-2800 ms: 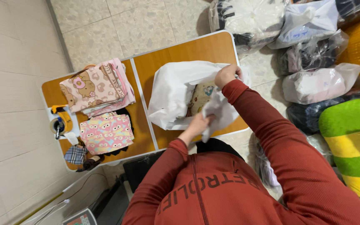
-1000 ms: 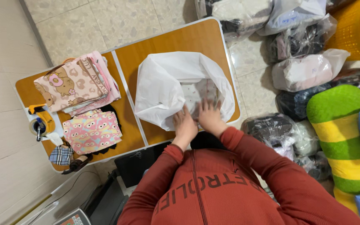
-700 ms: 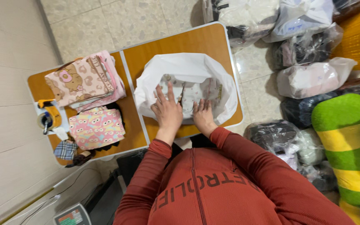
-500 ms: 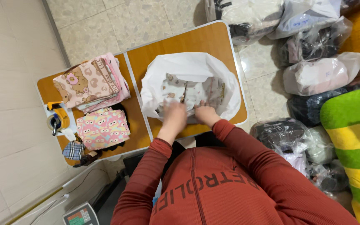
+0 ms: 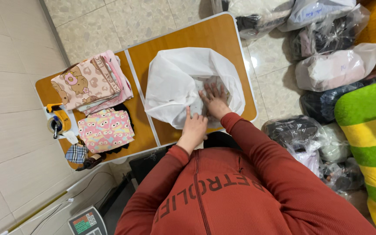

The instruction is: The person folds various patterned and solid-colored garments on a table and places them into a white plastic bag. The person handles each item one at a time, folding it neatly before adding it to the bag.

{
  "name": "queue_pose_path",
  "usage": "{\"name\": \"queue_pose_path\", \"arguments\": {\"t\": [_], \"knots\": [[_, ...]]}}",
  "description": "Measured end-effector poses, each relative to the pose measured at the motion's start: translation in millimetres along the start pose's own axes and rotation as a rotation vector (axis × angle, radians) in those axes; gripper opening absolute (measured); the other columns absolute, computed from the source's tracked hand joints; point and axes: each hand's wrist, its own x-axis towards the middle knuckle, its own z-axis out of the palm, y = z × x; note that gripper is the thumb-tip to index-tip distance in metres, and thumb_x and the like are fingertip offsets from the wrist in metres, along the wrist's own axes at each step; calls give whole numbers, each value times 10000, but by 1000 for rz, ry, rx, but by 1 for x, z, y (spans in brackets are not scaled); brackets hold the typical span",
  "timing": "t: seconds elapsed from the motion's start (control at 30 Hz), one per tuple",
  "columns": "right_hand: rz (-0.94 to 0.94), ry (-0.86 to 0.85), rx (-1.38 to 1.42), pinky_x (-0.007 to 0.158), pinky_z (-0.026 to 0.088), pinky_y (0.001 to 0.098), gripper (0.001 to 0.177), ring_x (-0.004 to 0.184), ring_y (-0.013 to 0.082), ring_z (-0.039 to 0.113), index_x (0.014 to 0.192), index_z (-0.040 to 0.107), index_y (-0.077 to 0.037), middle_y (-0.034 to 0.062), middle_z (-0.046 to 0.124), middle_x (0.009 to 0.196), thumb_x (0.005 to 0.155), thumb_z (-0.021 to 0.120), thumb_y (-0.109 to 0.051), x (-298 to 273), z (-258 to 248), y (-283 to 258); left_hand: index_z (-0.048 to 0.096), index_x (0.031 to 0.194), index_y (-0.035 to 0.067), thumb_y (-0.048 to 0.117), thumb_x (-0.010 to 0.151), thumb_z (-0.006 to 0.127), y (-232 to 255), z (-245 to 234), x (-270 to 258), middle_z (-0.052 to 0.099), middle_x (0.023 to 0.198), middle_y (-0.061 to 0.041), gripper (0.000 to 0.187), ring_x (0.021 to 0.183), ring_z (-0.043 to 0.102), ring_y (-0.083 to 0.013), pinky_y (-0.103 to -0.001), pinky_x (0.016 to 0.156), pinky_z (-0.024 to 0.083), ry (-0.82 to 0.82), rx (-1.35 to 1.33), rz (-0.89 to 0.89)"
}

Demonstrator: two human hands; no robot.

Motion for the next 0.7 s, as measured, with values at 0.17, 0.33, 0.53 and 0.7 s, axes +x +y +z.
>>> {"name": "queue_pose_path", "arguments": {"t": [0.17, 0.33, 0.53, 0.7], "knots": [[29, -64, 79, 1180, 1, 722, 1170, 1579, 433, 40, 1656, 194, -259, 155, 100, 1732, 710, 827, -526, 0, 4, 3, 786, 910, 93, 158, 850, 608, -5, -5, 3, 738, 866, -53, 199, 1032, 643, -281, -651, 1221, 150, -97, 123, 88], [61, -37, 42, 1181, -46, 723, 1092, 1584, 443, 23, 1640, 215, -272, 208, 84, 1725, 761, 781, -588, 10, 20, 0, 811, 834, 137, 125, 815, 626, -7, -46, -9, 742, 833, -48, 187, 1021, 649, -258, -635, 1249, 158, -72, -27, 47], [138, 21, -44, 1172, -63, 720, 1177, 1566, 438, -29, 1657, 156, -259, 216, 31, 1721, 725, 783, -612, 8, 21, -21, 786, 773, 145, 128, 712, 704, -8, -92, -24, 739, 791, -74, 103, 934, 690, -278, -551, 1148, 322, -105, -202, 21], [151, -186, 375, 1171, 1, 651, 1443, 1553, 444, -150, 1638, 12, -154, 271, -115, 1677, 584, 885, -613, -10, -15, 0, 755, 853, 147, 158, 779, 719, -20, -95, -22, 729, 831, -99, 83, 879, 717, -307, -463, 875, 498, -263, -334, -24]]}}
